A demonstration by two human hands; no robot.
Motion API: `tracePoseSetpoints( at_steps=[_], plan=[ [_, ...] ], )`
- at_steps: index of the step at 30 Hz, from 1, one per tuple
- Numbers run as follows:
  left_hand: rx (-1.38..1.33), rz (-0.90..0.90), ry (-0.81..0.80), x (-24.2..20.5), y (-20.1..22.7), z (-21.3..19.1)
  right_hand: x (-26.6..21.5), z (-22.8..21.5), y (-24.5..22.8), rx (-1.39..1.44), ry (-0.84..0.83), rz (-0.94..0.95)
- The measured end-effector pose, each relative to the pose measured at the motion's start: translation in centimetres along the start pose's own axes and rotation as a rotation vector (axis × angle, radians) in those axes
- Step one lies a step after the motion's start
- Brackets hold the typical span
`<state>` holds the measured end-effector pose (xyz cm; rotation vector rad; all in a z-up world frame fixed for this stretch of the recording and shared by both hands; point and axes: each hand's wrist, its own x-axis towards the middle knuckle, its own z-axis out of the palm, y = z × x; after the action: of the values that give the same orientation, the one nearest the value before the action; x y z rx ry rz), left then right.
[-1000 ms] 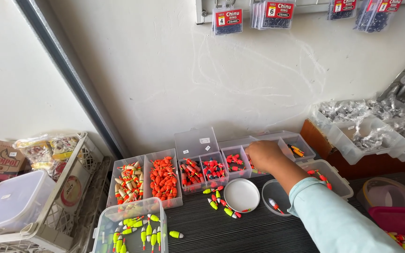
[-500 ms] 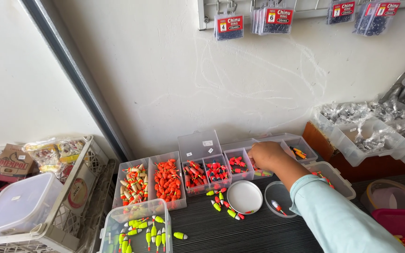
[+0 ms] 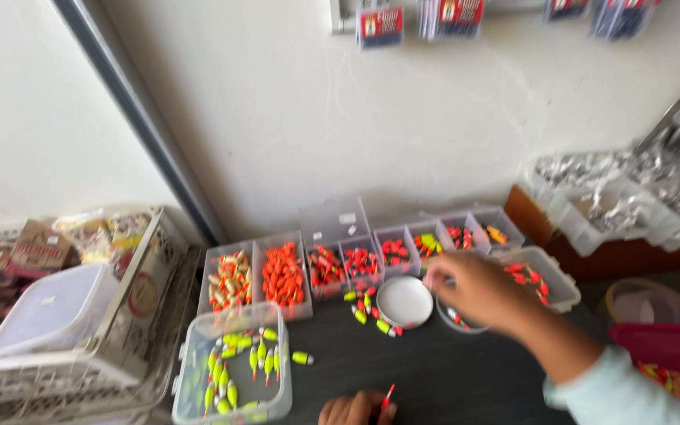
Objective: The person sorts small, colorful fishing lures by hand on a table. They pick up individual lures from a pile, separate them, and place them into various clear plastic containers and a pink basket. The person also pours a large quantity of lures from the pink basket onto the table to continue sorting.
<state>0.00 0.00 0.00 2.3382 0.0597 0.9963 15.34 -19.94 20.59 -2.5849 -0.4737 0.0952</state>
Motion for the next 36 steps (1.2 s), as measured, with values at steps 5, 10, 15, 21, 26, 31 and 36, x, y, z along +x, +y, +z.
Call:
tracePoseSetpoints(
  at_steps=[5,10,15,21,26,31,36],
  plan=[
    [0.016,0.097,-0.084,-0.9,1.1,-1.1,-10.7,12.1,1.3,0.132,-0.196,-0.158],
    [0.012,0.285,-0.033,-0.6,2.0,-1.6,-12.2,16.7,3.2,0.256,0.043,-0.334],
    [-0.014,0.183,-0.104,-0.5,2.4,-1.6,-12.7,15.8,3.3,0.476,0.055,-0.200],
    [0.039,0.278,0.027,-0.6,2.2,-0.6,-11.9,19.1,6.0,0.332,0.040,-0.190],
    [0.047,0.318,0.060,-0.3,3.1,-1.4,-11.9,18.8,5.9,0.342,0.016,-0.174],
    [0.024,0.314,-0.067,-0.7,2.3,-1.4,-11.8,19.1,6.1,0.329,0.058,-0.199],
    [-0.005,0.359,-0.023,-1.2,0.9,-0.5,-12.1,18.4,5.4,0.355,0.062,-0.185]
  ],
)
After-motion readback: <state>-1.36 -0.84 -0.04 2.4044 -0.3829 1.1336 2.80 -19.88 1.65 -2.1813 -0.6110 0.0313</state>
